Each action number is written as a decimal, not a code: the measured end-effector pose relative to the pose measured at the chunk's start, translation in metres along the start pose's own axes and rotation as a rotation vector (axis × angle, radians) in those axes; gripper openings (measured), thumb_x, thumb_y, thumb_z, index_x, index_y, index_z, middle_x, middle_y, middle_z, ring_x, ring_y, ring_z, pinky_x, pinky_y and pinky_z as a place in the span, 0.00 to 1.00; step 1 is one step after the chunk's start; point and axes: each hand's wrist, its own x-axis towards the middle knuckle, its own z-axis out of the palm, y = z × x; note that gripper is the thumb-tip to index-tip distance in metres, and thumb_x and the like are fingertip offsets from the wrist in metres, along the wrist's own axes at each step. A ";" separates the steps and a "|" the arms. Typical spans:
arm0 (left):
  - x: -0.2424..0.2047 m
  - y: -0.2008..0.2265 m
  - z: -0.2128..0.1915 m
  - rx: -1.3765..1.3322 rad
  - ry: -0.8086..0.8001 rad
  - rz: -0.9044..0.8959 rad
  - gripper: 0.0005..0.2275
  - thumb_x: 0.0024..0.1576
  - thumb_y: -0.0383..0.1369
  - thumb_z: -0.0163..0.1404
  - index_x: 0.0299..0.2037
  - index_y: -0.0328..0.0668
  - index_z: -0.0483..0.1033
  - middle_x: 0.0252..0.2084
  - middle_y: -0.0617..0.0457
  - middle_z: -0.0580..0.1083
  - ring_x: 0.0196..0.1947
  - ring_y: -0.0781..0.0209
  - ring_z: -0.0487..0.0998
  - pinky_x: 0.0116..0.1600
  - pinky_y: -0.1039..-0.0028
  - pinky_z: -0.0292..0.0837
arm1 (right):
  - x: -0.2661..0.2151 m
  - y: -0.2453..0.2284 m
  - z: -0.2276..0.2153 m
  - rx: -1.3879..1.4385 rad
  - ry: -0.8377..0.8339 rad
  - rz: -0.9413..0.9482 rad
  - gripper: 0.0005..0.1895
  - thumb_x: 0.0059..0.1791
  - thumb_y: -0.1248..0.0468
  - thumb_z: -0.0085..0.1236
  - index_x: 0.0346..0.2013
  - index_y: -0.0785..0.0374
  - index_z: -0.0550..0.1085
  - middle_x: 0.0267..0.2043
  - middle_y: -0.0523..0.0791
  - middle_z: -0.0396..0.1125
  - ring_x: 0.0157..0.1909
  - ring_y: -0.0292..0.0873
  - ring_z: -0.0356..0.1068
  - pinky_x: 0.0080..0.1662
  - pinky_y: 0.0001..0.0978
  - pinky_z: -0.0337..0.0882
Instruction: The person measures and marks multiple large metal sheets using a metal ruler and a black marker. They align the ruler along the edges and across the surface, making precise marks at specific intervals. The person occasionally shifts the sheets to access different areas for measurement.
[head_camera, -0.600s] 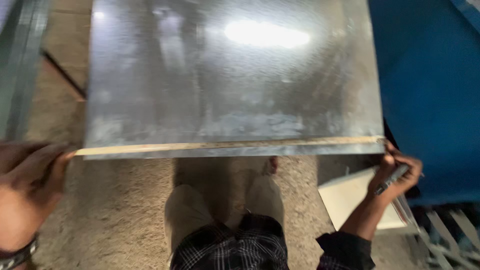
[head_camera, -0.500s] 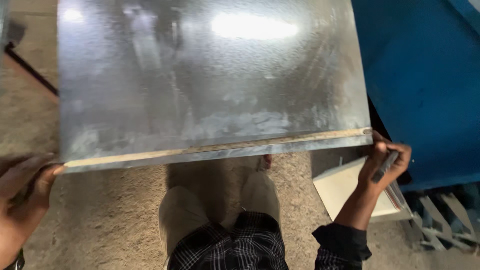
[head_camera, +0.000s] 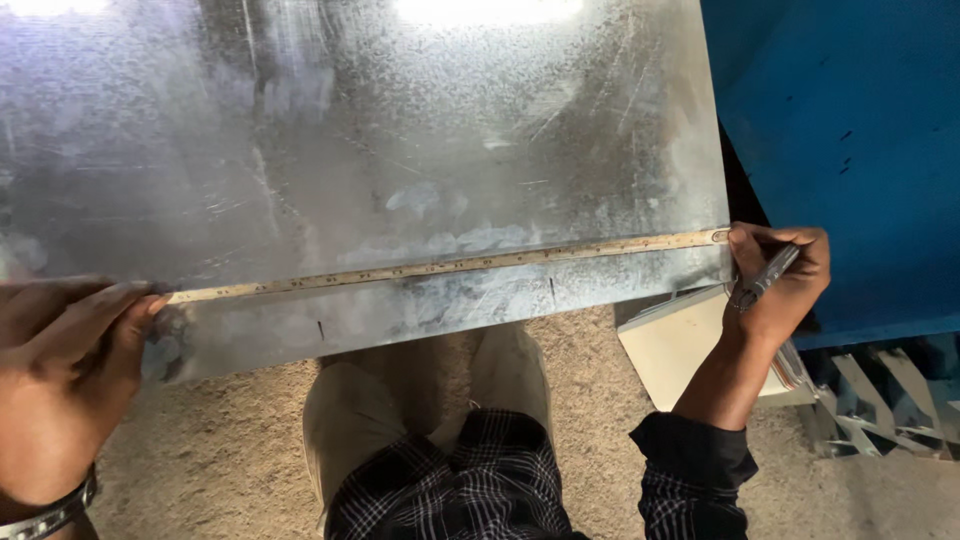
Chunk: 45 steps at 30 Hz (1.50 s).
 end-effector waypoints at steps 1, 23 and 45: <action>-0.002 -0.003 0.002 -0.052 -0.026 -0.035 0.05 0.65 0.26 0.60 0.48 0.31 0.82 0.45 0.42 0.79 0.40 0.56 0.83 0.44 0.77 0.79 | -0.001 0.001 -0.001 0.004 0.005 0.000 0.19 0.55 0.80 0.72 0.43 0.64 0.68 0.40 0.51 0.75 0.41 0.39 0.76 0.47 0.24 0.74; -0.036 -0.046 0.030 -0.297 -0.161 -0.061 0.06 0.62 0.21 0.59 0.47 0.29 0.79 0.45 0.39 0.78 0.43 0.56 0.84 0.49 0.79 0.82 | -0.013 0.005 -0.005 0.098 0.027 0.037 0.17 0.55 0.80 0.69 0.43 0.64 0.67 0.36 0.51 0.74 0.35 0.36 0.73 0.37 0.19 0.70; -0.050 -0.060 0.034 -0.216 -0.210 -0.085 0.05 0.63 0.23 0.60 0.45 0.28 0.79 0.45 0.37 0.77 0.42 0.55 0.84 0.46 0.79 0.81 | -0.017 0.009 -0.005 0.098 0.021 0.005 0.17 0.58 0.79 0.70 0.46 0.64 0.68 0.38 0.50 0.73 0.42 0.41 0.77 0.48 0.26 0.76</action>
